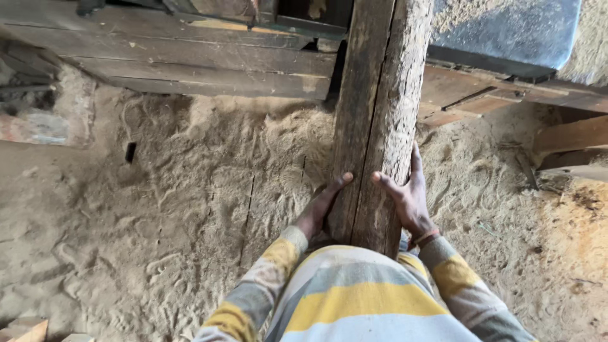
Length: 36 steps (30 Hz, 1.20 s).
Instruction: The person feeds a long log into a table saw, guiding it with both hands to cut planks. After each cut, the person removes the cut plank and sets it aside, then repositions the log to continue cutting. The process is repeated multiple times throughout the clip.
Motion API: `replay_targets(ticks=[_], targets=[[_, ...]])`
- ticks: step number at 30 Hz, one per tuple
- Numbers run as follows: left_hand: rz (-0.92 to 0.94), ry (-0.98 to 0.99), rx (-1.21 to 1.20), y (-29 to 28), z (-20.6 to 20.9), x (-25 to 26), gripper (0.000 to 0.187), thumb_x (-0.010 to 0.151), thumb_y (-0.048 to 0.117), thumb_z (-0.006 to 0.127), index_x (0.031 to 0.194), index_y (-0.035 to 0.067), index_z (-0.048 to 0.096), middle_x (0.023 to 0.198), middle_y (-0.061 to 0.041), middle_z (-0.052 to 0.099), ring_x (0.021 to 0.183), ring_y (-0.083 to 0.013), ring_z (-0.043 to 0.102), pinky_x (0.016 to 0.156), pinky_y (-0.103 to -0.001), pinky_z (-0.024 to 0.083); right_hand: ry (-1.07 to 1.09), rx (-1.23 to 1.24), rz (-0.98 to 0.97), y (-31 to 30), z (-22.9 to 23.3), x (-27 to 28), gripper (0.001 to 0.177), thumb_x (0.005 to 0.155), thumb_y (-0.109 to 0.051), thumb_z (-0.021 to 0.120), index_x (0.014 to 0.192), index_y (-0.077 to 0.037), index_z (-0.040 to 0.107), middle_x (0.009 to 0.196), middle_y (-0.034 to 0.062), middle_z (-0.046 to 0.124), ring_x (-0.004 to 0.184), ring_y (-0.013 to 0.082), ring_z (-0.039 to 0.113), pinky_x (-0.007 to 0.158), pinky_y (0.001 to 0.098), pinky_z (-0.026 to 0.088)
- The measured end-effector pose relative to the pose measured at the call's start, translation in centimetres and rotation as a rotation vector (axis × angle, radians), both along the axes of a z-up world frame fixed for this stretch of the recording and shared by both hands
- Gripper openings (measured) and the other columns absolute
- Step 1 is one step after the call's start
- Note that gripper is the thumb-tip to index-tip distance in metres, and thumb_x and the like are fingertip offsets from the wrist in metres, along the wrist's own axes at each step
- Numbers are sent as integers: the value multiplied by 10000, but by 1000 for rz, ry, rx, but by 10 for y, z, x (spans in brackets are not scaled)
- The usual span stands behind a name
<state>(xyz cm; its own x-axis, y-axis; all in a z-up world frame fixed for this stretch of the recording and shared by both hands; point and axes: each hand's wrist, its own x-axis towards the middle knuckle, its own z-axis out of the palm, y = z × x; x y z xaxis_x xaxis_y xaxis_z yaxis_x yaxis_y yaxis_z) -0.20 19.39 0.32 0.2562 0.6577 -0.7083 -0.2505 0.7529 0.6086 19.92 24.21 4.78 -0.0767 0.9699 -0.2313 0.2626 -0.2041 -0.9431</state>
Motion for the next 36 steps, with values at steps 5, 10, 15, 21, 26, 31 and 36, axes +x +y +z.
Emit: replay_targets(ticks=[5, 10, 15, 21, 26, 31, 36], targets=[[51, -165, -120, 9, 11, -2, 1224, 631, 772, 735, 1535, 25, 382, 1511, -253, 506, 1353, -393, 531, 1110, -492, 467, 130, -51, -30, 10, -3, -2, 1263, 726, -434, 869, 1661, -57, 108, 1607, 231, 418, 1441, 349, 488, 1197, 481, 434], [5, -83, -175, 15, 4, 4, 1262, 610, 803, 700, 1535, 16, 353, 1421, -277, 552, 1306, -422, 566, 1060, -513, 504, -6, -88, -42, 13, -2, 1, 1310, 687, -449, 864, 1666, -73, 79, 1592, 214, 408, 1400, 325, 515, 1147, 456, 483], [-21, -93, -177, 25, -3, 3, 1268, 619, 809, 683, 1531, -7, 352, 1402, -289, 553, 1281, -433, 578, 1034, -543, 523, 99, -88, -59, 25, -5, 2, 1339, 661, -472, 892, 1661, -53, 105, 1567, 235, 454, 1390, 339, 532, 1158, 449, 487], [32, -59, -131, 41, -3, 3, 1265, 608, 790, 698, 1502, -36, 355, 1361, -311, 564, 1253, -443, 612, 1017, -534, 563, 37, -69, -45, 42, -8, 2, 1322, 702, -479, 894, 1673, -42, 111, 1597, 214, 437, 1417, 316, 521, 1170, 433, 465], [28, -80, -140, 56, -3, 2, 1253, 638, 783, 715, 1506, -53, 374, 1353, -280, 582, 1241, -409, 615, 1018, -490, 553, 78, -90, -56, 57, -4, 0, 1315, 686, -447, 888, 1657, -51, 94, 1562, 214, 453, 1369, 299, 544, 1149, 423, 480], [28, -79, -154, 71, -5, 1, 1250, 625, 784, 712, 1499, -42, 374, 1326, -267, 600, 1228, -407, 629, 1007, -491, 569, 71, -83, -52, 72, -3, -1, 1294, 702, -439, 882, 1663, -41, 111, 1561, 221, 470, 1372, 301, 550, 1161, 420, 472], [60, -117, -152, 86, -4, 2, 1239, 606, 763, 733, 1488, -36, 388, 1300, -261, 608, 1202, -409, 643, 992, -502, 578, 62, -91, -51, 87, -4, -1, 1301, 688, -445, 876, 1654, -40, 104, 1544, 212, 467, 1357, 293, 552, 1141, 418, 485]])
